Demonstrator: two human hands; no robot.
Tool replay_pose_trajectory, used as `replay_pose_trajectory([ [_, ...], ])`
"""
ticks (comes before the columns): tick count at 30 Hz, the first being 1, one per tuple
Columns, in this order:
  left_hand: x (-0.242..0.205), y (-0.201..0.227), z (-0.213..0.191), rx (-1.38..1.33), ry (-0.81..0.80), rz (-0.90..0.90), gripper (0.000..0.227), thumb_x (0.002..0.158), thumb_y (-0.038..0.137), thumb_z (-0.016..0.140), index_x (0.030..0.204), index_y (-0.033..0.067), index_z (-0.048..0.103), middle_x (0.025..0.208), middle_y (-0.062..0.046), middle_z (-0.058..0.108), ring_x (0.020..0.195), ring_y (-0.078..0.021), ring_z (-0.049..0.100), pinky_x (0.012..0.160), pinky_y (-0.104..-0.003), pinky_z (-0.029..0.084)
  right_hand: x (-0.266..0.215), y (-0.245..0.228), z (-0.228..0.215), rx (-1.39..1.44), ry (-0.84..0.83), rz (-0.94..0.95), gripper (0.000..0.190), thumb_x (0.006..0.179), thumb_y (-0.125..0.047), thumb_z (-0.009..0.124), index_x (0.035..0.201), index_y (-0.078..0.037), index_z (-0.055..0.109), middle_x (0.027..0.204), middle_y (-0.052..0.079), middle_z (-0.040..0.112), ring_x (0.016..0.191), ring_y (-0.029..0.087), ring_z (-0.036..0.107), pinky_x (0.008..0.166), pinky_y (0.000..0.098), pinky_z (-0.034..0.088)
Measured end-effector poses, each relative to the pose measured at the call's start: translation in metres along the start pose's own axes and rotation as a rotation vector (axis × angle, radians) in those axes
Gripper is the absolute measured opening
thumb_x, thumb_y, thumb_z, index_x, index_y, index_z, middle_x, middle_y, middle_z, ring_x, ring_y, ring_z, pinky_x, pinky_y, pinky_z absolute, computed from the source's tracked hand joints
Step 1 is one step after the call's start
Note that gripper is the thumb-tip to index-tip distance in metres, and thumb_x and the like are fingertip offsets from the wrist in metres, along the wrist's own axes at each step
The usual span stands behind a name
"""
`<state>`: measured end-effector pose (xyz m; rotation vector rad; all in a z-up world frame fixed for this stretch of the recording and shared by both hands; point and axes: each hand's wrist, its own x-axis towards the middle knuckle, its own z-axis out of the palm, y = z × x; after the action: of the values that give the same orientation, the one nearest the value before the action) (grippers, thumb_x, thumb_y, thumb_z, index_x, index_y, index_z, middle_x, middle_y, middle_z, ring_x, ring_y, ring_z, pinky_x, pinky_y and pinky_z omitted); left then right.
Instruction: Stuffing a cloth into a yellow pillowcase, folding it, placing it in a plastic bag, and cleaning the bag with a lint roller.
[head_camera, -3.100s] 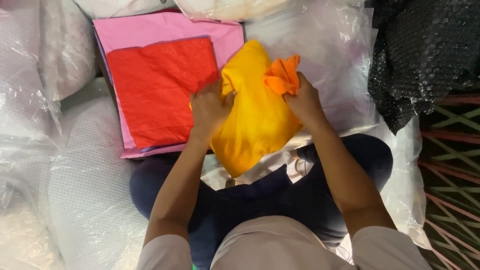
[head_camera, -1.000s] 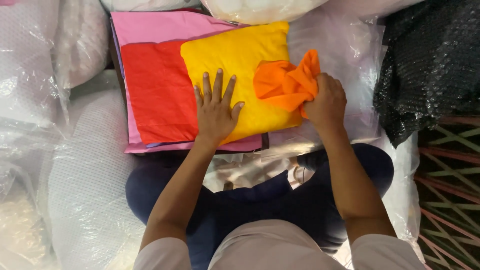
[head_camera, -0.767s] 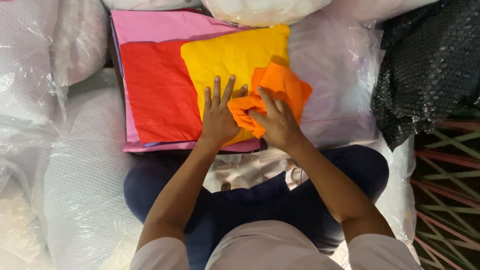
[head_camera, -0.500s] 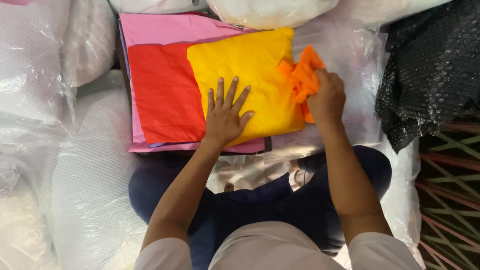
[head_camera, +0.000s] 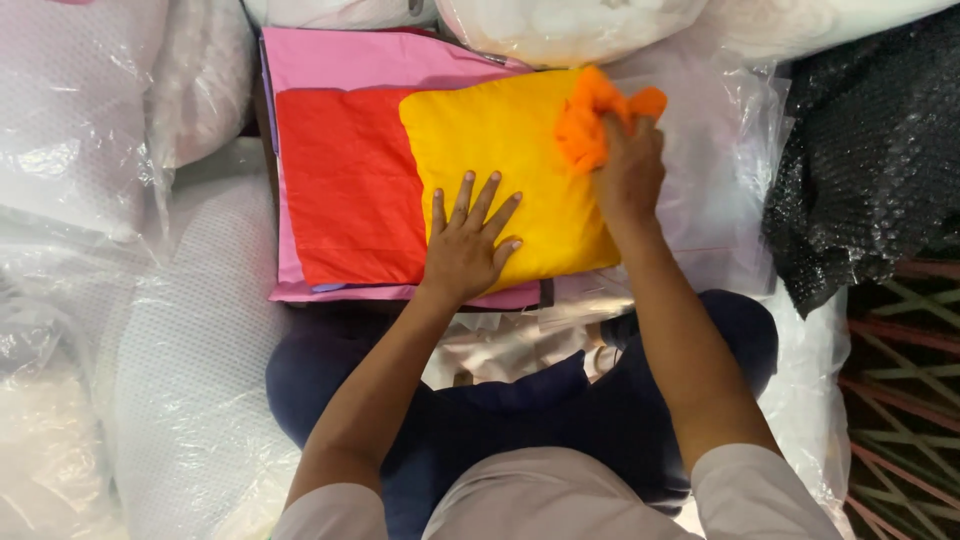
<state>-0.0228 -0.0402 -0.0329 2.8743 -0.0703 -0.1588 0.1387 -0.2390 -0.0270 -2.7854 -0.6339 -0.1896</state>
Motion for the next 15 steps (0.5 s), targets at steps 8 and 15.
replay_pose_trajectory([
  [8, 0.004, -0.023, -0.008, 0.033, 0.019, -0.088, 0.073, 0.088, 0.037, 0.062, 0.158, 0.0325, 0.042, 0.175, 0.003, 0.014, 0.160, -0.0318, 0.006, 0.121, -0.070, 0.004, -0.077, -0.032, 0.018, 0.330, 0.226, -0.486, 0.049, 0.084, -0.016, 0.072, 0.132, -0.014, 0.067, 0.108, 0.013, 0.055, 0.095, 0.035, 0.062, 0.083, 0.0409, 0.056],
  [15, 0.013, -0.018, -0.026, -0.040, 0.274, -0.191, 0.077, 0.100, 0.056, 0.056, 0.165, 0.0238, 0.032, 0.170, -0.018, 0.023, 0.154, -0.0451, 0.020, 0.115, -0.073, 0.029, -0.056, 0.019, -0.047, 0.147, 0.074, 0.111, 0.068, 0.066, 0.005, 0.069, 0.130, -0.017, 0.062, 0.118, 0.008, 0.054, 0.104, 0.036, 0.063, 0.075, 0.0554, 0.061],
])
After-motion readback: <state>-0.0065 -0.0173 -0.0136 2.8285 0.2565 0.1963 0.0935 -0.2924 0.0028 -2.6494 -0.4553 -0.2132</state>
